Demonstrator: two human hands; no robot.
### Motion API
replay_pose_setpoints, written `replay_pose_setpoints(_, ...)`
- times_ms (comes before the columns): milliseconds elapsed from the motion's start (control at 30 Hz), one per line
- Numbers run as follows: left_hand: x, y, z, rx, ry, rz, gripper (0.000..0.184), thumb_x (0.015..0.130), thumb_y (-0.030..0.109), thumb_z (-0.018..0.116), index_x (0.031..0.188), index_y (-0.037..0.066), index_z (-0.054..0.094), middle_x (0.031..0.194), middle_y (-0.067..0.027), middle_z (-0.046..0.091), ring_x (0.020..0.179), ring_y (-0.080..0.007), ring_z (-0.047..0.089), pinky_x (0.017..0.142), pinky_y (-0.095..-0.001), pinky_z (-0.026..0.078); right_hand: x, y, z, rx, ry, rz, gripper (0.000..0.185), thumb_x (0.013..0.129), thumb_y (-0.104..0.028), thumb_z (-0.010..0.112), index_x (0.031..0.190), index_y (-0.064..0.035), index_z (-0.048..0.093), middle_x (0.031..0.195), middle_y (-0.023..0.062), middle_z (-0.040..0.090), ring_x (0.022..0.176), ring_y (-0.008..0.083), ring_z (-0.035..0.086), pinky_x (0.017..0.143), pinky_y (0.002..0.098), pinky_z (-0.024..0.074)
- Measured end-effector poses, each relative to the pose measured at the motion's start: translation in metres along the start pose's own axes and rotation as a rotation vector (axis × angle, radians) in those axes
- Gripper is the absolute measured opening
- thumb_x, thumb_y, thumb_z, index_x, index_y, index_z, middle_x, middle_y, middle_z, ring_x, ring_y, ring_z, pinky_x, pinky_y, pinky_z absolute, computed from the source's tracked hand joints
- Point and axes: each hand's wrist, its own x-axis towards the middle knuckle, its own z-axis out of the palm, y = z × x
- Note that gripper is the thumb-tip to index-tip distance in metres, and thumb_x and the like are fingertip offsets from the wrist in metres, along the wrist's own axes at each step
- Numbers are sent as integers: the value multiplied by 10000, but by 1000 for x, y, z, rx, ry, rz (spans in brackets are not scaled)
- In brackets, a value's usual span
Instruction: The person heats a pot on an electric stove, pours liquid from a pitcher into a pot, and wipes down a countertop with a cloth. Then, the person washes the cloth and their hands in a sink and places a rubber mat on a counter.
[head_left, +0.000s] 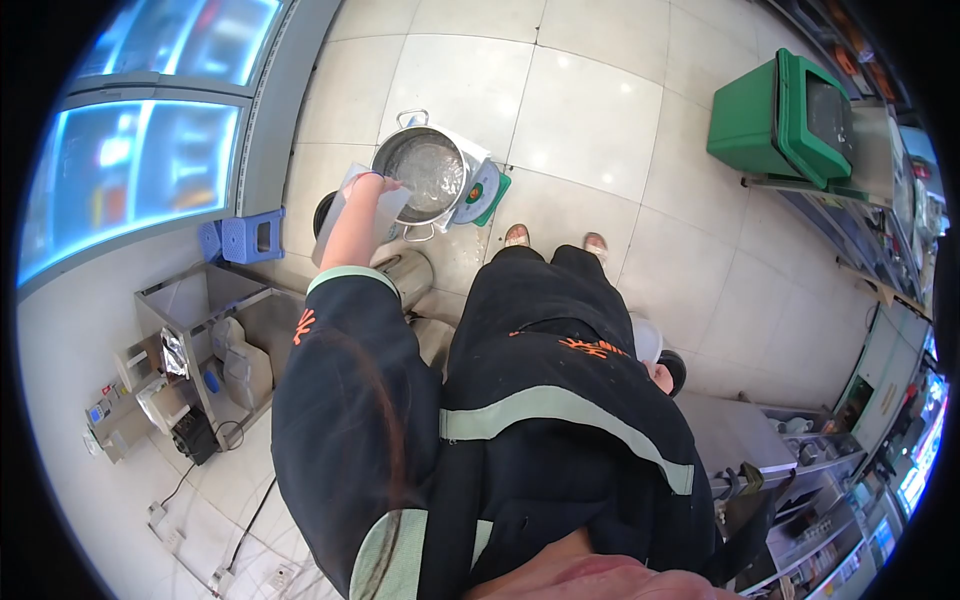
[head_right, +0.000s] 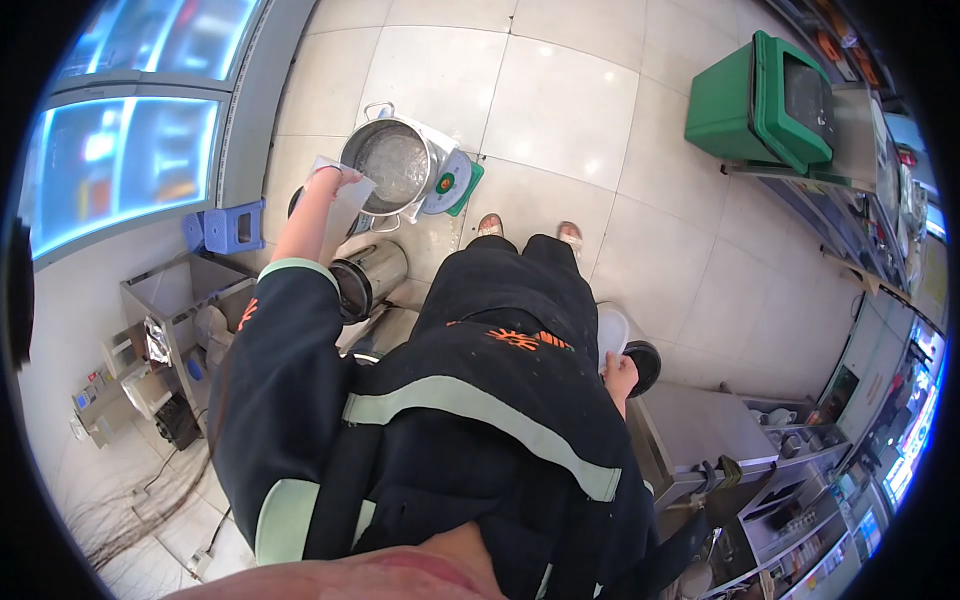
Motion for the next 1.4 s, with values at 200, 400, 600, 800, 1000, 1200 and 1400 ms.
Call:
replay_pose_setpoints(200, -43, -15, -15, 16, 177, -83, 655, 681, 586, 608, 1185, 173, 555, 1225, -36, 534, 1152, -173, 490, 941, -323, 404, 8, 5, -9, -146, 5, -148, 249, 749, -213, 666, 677, 9, 580, 530, 98, 559, 463, 183, 539, 478, 323, 420)
replay_pose_setpoints(400, -43, -47, -19, -619, 529, 173, 783, 612, 687, 605, 1036, 29, 629, 1034, -162, 623, 965, -268, 587, 837, -396, 440, 21, 73, -33, -84, 305, 325, 303, 731, -309, 651, 721, -11, 597, 766, 194, 607, 758, 362, 595, 674, 435, 462)
replay_pose_setpoints(600, -220, 77, -29, -844, 434, 312, 746, 653, 734, 532, 628, -9, 598, 538, -97, 552, 521, -193, 555, 440, -341, 416, 60, 141, -64, 482, 435, 663, 299, 748, -264, 557, 696, 23, 619, 626, 140, 628, 565, 244, 630, 595, 353, 498)
replay_pose_setpoints(800, -298, 302, 31, -726, 151, 734, 605, 703, 637, 593, 777, 36, 576, 599, -15, 536, 507, -121, 547, 390, -254, 349, 104, 200, -107, 647, 529, 543, 259, 757, -224, 550, 693, 21, 602, 594, 104, 614, 503, 168, 605, 451, 289, 463)
replay_pose_setpoints(1000, -463, 480, 86, -224, -102, 1035, 600, 725, 642, 564, 842, 55, 600, 622, -1, 538, 553, -134, 567, 453, -268, 382, 114, 214, -189, 688, 853, 434, 286, 752, -255, 641, 677, 16, 585, 573, 98, 591, 512, 170, 607, 507, 314, 467)
replay_pose_setpoints(1200, -596, 661, 177, 176, -34, 1432, 584, 681, 581, 646, 743, 0, 641, 571, -75, 588, 570, -190, 619, 468, -311, 450, 132, 252, -257, 801, 1101, 562, 291, 728, -310, 662, 703, -24, 616, 601, 88, 621, 563, 188, 614, 557, 326, 475)
replay_pose_setpoints(1400, -761, 774, 255, 532, 406, 1878, 683, 642, 641, 605, 822, -15, 663, 739, -212, 629, 741, -357, 624, 652, -425, 492, 115, 245, -334, 801, 1409, 913, 239, 773, -242, 650, 746, -4, 644, 634, 74, 632, 577, 123, 608, 545, 274, 477)
